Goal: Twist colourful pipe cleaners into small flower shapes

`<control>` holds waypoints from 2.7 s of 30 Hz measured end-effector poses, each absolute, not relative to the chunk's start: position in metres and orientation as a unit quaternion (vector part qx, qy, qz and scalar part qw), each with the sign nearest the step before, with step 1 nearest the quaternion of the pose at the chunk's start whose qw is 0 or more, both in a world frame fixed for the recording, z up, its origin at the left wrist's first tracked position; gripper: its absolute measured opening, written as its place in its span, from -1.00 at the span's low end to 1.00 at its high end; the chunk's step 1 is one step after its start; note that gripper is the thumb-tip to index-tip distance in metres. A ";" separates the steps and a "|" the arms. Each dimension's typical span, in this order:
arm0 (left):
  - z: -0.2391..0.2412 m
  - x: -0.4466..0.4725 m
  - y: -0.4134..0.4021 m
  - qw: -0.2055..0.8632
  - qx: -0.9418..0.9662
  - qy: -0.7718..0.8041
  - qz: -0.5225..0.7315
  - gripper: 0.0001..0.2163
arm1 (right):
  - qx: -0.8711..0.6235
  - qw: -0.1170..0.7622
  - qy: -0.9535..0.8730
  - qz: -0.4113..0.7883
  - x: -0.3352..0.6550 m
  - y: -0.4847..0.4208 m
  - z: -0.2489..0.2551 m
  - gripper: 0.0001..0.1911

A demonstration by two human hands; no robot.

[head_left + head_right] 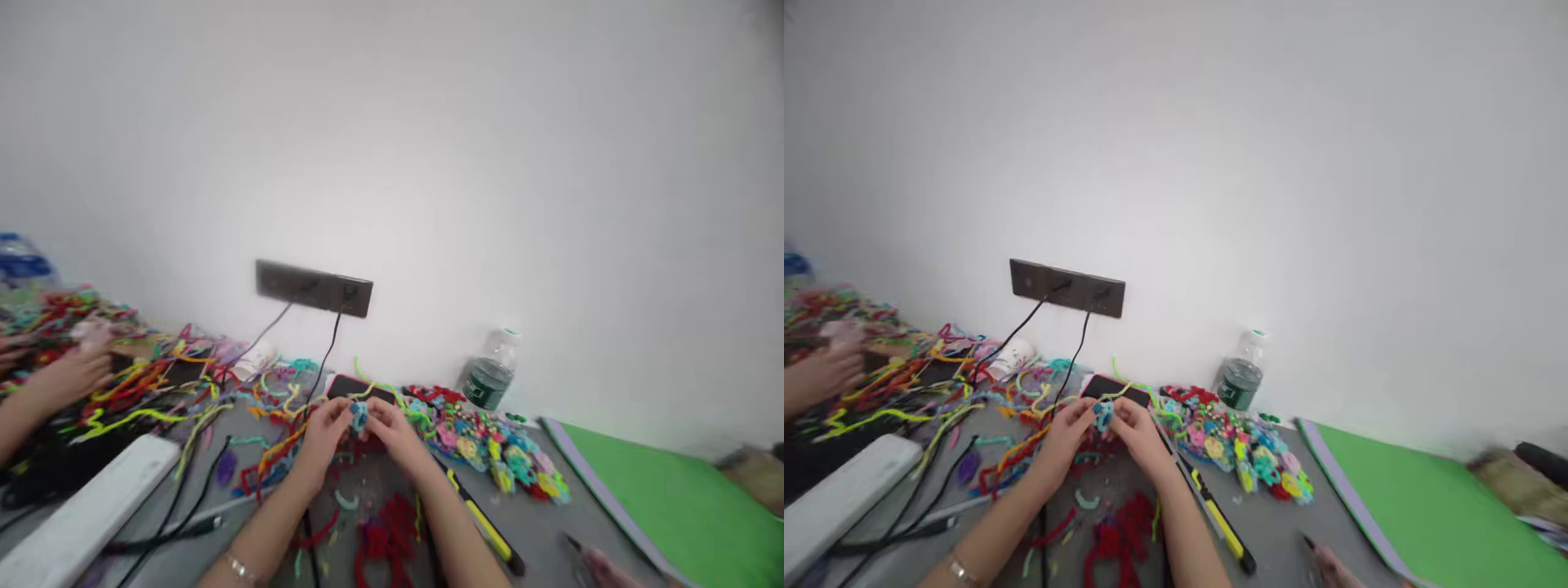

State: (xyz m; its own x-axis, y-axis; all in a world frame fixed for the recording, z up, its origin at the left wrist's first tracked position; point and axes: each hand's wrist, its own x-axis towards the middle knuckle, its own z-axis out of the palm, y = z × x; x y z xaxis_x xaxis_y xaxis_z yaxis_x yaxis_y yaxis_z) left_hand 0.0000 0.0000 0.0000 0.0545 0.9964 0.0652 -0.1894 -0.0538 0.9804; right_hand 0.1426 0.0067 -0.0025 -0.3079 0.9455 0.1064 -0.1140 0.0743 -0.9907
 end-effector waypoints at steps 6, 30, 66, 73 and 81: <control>-0.001 -0.001 0.000 0.549 0.494 0.401 0.542 -0.70 | -0.347 0.462 -0.572 0.582 0.146 0.005 -0.002 -0.52; -0.001 0.000 0.000 0.594 0.467 0.374 0.537 -0.70 | -0.311 0.490 -0.580 0.571 0.145 0.002 0.001 -0.63; 0.000 -0.001 -0.001 0.574 0.450 0.405 0.551 -0.65 | -0.344 0.524 -0.536 0.565 0.147 0.006 -0.002 -0.59; -0.001 -0.004 0.001 0.555 0.464 0.424 0.545 -0.65 | -0.336 0.501 -0.539 0.588 0.148 0.001 0.003 -0.63; -0.003 -0.005 0.000 0.553 0.466 0.426 0.543 -0.66 | -0.333 0.498 -0.534 0.597 0.150 0.003 0.001 -0.62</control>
State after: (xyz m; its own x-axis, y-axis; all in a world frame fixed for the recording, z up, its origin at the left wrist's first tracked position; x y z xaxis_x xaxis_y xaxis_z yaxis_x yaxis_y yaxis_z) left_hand -0.0053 -0.0002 -0.0025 0.0466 0.9983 0.0351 -0.2048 -0.0248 0.9785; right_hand 0.1498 0.0033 0.0007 -0.2822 0.9500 0.1340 -0.2385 0.0658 -0.9689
